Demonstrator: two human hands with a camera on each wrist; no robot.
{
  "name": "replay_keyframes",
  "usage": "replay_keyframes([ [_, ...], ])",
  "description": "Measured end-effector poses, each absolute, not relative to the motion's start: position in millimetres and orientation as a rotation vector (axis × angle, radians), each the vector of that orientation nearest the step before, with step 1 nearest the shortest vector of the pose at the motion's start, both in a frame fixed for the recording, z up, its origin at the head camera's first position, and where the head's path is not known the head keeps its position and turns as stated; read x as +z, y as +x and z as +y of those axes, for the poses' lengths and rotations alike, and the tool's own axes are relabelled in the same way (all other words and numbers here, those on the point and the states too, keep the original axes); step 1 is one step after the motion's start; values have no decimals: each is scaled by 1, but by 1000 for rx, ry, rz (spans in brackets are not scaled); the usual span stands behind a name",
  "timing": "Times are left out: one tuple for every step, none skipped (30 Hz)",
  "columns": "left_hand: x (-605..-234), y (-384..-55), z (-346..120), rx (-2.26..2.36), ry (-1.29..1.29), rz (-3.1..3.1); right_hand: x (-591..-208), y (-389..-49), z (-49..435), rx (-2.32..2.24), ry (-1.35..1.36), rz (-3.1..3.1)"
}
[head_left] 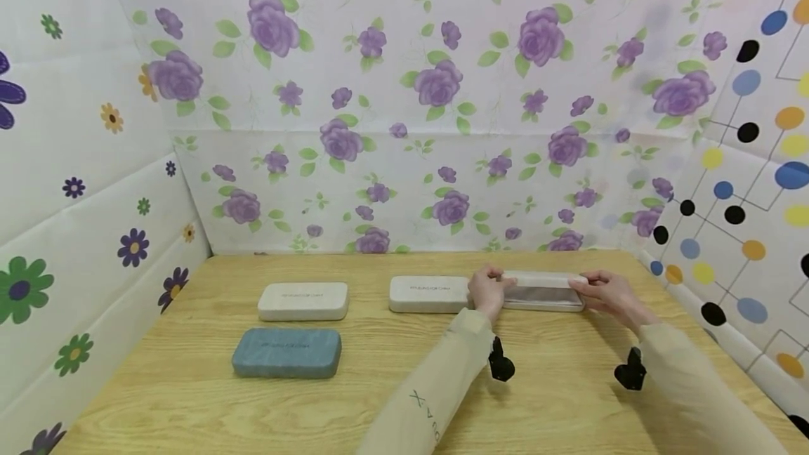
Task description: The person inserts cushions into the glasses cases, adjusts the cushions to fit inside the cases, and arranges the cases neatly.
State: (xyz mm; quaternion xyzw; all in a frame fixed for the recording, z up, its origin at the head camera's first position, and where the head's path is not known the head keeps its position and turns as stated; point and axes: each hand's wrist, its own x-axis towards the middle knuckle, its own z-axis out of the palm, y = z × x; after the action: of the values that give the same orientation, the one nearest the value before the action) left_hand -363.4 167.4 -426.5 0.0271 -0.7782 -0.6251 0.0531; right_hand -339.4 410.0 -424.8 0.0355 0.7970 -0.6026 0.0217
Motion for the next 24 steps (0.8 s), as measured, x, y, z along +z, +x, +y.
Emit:
replay_keyframes([
  [-427,-363,168,-1885,95,-2375,-425,-339,410,-1853,114,2492],
  [-427,-362,168,-1876,107,-2385,-426,-339,410,-1818,120,2529],
  [-428,-361,169,-1861,116,-2397,-427,-338,409,-1776,117,2573],
  [-429,-360,169,-1850,123,-2409,-428,-338,409,-1746,121,2609],
  [-430,-359,169,-1846,126,-2416,-430,-338,409,-1717,119,2643],
  [-431,-359,170,-1841,131,-2425,-431,-337,408,-1693,125,2677],
  [-432,-358,170,-1839,139,-2432,-433,-337,408,-1670,135,2704],
  [-433,-358,170,-1840,140,-2430,-434,-337,408,-1675,156,2711],
  [-434,-357,170,-1841,136,-2422,-435,-336,407,-1684,155,2712],
  [-435,-357,170,-1851,137,-2416,-435,-336,407,-1694,157,2709],
  [-435,-356,170,-1852,137,-2411,-435,-335,407,-1691,157,2713],
  [-435,-356,170,-1854,137,-2407,-435,-335,406,-1687,164,2716],
  [-435,-356,169,-1855,135,-2404,-435,-335,406,-1685,170,2713],
  [-436,-356,169,-1858,134,-2402,-434,-334,406,-1682,172,2709],
  [-436,-356,169,-1858,134,-2401,-434,-334,406,-1669,159,2710],
  [-436,-357,169,-1858,135,-2401,-433,-334,406,-1667,151,2702],
  [-435,-357,169,-1852,132,-2398,-433,-335,407,-1669,158,2695],
  [-435,-358,169,-1855,129,-2394,-432,-335,407,-1670,164,2688],
  [-435,-358,169,-1853,127,-2391,-432,-336,407,-1682,174,2672],
  [-435,-358,169,-1847,125,-2389,-432,-337,408,-1683,172,2664],
  [-435,-358,169,-1840,116,-2384,-431,-337,408,-1697,182,2648],
  [-435,-358,169,-1839,111,-2380,-431,-338,408,-1703,176,2635],
  [-436,-358,169,-1838,104,-2374,-431,-338,409,-1717,191,2624],
  [-437,-358,169,-1845,98,-2369,-432,-338,409,-1723,183,2613],
])
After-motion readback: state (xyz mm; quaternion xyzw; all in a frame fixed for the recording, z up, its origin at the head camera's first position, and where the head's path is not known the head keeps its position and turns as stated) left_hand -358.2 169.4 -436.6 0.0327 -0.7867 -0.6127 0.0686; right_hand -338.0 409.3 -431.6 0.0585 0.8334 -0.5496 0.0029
